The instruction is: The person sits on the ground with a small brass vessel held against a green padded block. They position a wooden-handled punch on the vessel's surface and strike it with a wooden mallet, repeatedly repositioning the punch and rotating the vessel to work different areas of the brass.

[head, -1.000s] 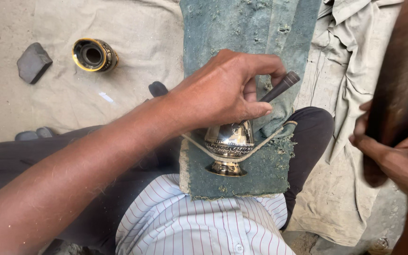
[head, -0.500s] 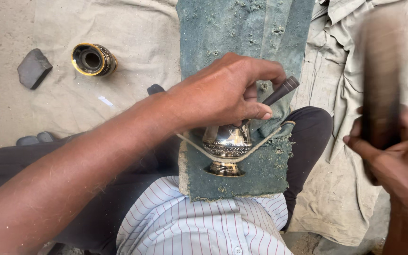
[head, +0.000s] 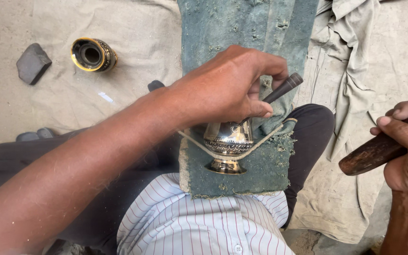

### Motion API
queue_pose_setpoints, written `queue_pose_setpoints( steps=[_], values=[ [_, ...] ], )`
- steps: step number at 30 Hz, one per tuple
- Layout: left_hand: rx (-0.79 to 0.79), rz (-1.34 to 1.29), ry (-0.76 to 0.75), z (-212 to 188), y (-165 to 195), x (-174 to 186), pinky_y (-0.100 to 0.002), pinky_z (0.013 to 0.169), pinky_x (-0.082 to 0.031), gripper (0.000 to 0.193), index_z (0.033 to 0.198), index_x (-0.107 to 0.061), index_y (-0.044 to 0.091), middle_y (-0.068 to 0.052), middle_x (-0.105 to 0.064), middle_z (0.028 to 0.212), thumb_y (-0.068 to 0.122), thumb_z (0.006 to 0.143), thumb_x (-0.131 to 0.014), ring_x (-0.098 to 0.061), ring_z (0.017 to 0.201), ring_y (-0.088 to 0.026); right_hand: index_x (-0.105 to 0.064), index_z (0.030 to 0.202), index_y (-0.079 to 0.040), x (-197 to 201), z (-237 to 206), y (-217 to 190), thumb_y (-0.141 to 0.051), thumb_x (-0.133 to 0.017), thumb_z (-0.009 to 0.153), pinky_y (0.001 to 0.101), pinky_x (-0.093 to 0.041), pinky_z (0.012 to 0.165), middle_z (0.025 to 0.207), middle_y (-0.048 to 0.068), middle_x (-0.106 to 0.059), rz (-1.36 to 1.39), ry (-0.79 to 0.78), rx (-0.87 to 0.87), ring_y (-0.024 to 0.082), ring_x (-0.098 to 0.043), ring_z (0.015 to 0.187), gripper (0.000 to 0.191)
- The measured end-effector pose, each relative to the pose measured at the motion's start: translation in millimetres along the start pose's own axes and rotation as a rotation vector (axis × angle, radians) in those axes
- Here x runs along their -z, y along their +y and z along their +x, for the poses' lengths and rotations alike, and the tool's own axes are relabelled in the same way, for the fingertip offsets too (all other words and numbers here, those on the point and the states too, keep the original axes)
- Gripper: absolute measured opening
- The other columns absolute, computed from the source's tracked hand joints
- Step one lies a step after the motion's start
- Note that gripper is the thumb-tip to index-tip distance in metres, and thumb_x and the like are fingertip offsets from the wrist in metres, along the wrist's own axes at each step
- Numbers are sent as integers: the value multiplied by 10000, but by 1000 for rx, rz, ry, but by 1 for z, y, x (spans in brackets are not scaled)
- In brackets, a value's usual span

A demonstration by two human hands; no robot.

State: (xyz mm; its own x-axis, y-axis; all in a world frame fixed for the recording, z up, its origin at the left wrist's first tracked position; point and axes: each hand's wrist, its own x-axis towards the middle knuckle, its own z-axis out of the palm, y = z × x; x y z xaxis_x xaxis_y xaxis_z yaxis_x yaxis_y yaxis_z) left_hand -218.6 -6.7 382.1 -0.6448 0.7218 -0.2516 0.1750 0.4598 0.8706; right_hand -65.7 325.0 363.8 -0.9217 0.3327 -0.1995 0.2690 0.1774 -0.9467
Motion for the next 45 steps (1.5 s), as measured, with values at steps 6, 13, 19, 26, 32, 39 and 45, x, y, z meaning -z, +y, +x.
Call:
queue_pose_setpoints(
  steps=[6, 13, 19, 26, 32, 39, 45],
  values=[
    [-9, 38, 4, 0, 0, -3, -368, 540, -528, 370, 1108, -696, 165, -1, -712, 691, 244, 783, -855, -696, 620, -114, -649, 1213, -56, -3, 6, -20, 18, -779, 813, 382, -624, 700, 907, 102, -721, -742, -185, -271, 193, -718, 739, 427],
    [25, 17, -54, -2, 5, 0, -352, 507, -500, 350, 1119, -691, 157, 10, -704, 712, 253, 811, -825, -656, 601, -109, -686, 1094, -35, -12, 3, -25, 37, -800, 806, 425, -639, 748, 875, 120, -712, -814, -300, -269, 232, -734, 735, 318],
    [112, -141, -105, -8, -7, 2, -251, 493, -542, 507, 1304, -618, 169, 9, -700, 756, 261, 832, -777, -653, 578, -76, -574, 1282, -96, -12, -3, -17, -2, -745, 884, 340, -618, 863, 995, 20, -670, -330, -72, -103, 103, -699, 945, 444],
    [-143, -157, 19, -13, -23, -5, -228, 530, -594, 564, 1337, -607, 127, 1, -711, 793, 254, 825, -807, -668, 612, -73, -559, 1207, 17, -5, 4, -21, 112, -778, 846, 435, -577, 752, 924, 133, -653, -870, -153, 27, 235, -661, 815, 433],
    [45, -102, -26, -14, -12, 1, -260, 490, -549, 492, 1256, -637, 169, 12, -694, 717, 240, 798, -805, -651, 570, -76, -578, 1209, -113, 10, 8, -11, -26, -766, 964, 326, -621, 843, 953, 36, -615, -381, -75, 54, 151, -680, 866, 321],
    [-3, -69, -43, -14, -7, 4, -273, 494, -507, 396, 1206, -674, 192, 23, -681, 692, 235, 841, -819, -641, 576, -70, -680, 1113, -17, 19, 15, -3, -82, -849, 908, 396, -574, 801, 961, 149, -721, -1075, -171, -257, 244, -706, 796, 274],
    [-57, -416, 273, -42, -10, 8, -177, 533, -588, 416, 1312, -630, 154, 43, -679, 773, 176, 920, -767, -661, 633, -28, -674, 1156, 7, -21, -1, -25, -22, -833, 798, 414, -621, 753, 903, 142, -704, -796, -262, -291, 254, -721, 778, 392]
  ],
)
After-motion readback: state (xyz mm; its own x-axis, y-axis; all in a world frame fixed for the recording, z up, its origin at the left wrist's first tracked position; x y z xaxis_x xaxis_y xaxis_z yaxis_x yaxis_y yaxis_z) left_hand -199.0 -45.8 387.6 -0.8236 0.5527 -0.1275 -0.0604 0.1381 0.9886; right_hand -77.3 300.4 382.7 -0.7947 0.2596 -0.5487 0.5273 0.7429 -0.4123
